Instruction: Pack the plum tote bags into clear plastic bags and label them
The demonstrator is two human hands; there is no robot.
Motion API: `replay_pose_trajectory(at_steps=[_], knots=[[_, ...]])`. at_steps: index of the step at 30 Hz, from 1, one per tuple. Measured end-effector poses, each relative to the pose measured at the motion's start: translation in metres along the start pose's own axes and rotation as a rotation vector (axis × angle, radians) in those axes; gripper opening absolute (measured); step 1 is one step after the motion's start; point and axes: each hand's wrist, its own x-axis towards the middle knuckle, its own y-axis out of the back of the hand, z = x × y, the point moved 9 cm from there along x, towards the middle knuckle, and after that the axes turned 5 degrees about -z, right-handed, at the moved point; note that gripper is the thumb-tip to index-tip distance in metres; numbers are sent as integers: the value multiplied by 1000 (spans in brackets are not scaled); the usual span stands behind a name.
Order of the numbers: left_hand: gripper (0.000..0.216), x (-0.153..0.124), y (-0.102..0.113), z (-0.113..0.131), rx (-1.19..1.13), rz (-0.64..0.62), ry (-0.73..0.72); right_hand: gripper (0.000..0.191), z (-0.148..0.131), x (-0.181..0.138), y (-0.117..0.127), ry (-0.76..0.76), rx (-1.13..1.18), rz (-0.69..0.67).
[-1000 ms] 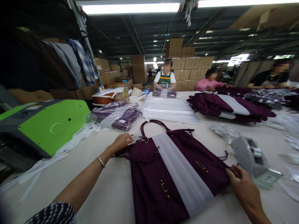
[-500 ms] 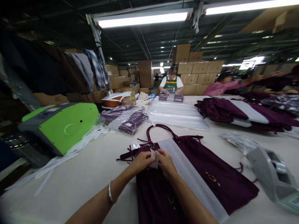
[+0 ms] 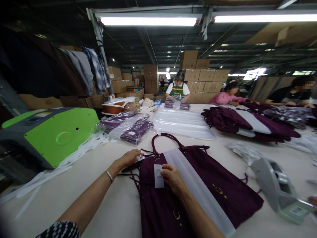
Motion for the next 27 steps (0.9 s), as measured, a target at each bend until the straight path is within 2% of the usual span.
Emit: replay_pose_trajectory(at_steps=[3,7,11,13,15,17,19,23,27], knots=[[38,4,6,2,61,-12,13,41,0,0,-4,12,7,-32],[26,3,26,-4,73,49,121,48,2,4,-2,10,66,-73],[12,-7,47,-5,-36,158,222,50,3,11,1,-63,173,-95],[10,-14,47,4,-154,178,243,50,2,14,-6,-87,232,-126],[10,-20,33,22,-304,147,231,51,-2,16,-21,-85,265,-196],[14,-26,10,44,-443,90,206,49,-1,15,-36,-87,286,-257],[19,-33,-17,64,-628,55,182,44,3,14,-42,-87,313,-249],[32,-41,-59,88,-977,58,147,37,12,10,-36,-53,252,-153],[39,-44,-77,106,-1130,74,87,30,9,9,-30,-45,96,-136]])
